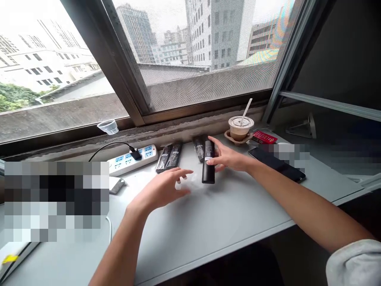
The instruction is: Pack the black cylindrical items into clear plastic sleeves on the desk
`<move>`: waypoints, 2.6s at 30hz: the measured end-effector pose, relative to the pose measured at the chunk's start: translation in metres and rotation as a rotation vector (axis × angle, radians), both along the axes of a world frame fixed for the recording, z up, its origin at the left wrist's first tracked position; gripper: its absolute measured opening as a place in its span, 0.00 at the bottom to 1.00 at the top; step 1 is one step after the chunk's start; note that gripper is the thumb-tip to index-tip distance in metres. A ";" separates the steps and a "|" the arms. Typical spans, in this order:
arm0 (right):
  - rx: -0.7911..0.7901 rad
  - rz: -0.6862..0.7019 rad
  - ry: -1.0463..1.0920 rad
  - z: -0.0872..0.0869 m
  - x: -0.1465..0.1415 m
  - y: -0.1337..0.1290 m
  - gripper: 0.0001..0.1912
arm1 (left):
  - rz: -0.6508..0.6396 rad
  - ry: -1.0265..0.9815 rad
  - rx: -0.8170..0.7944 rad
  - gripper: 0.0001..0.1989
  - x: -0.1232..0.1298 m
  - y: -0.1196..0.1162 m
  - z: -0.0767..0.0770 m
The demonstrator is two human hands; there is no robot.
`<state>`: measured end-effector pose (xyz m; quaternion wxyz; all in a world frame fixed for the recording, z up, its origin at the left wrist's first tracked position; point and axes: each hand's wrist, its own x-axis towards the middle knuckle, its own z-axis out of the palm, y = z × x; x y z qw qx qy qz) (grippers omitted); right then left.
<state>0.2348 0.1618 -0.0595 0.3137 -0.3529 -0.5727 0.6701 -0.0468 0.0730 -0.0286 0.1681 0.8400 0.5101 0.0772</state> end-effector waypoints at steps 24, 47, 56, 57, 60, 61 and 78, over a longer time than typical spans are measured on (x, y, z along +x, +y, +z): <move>0.300 -0.054 0.059 -0.005 -0.020 -0.006 0.46 | 0.297 -0.600 -0.153 0.24 0.030 0.012 -0.009; 0.465 0.120 -0.106 -0.002 -0.022 -0.013 0.17 | 0.468 -1.105 -0.381 0.19 0.045 0.017 -0.019; 0.519 0.010 -0.051 -0.006 -0.025 -0.012 0.14 | 0.456 -1.128 -0.382 0.20 0.047 0.015 -0.022; 0.511 -0.003 -0.034 -0.007 -0.025 -0.011 0.14 | 0.452 -1.130 -0.396 0.21 0.047 0.015 -0.022; 0.485 -0.067 0.016 -0.008 -0.026 -0.009 0.16 | 0.449 -1.159 -0.413 0.23 0.046 0.015 -0.023; 0.480 -0.104 0.029 -0.009 -0.026 -0.008 0.17 | 0.452 -1.176 -0.407 0.24 0.046 0.015 -0.023; 0.132 0.183 0.025 -0.003 -0.023 -0.013 0.22 | 0.487 -1.205 -0.485 0.24 0.040 0.015 -0.017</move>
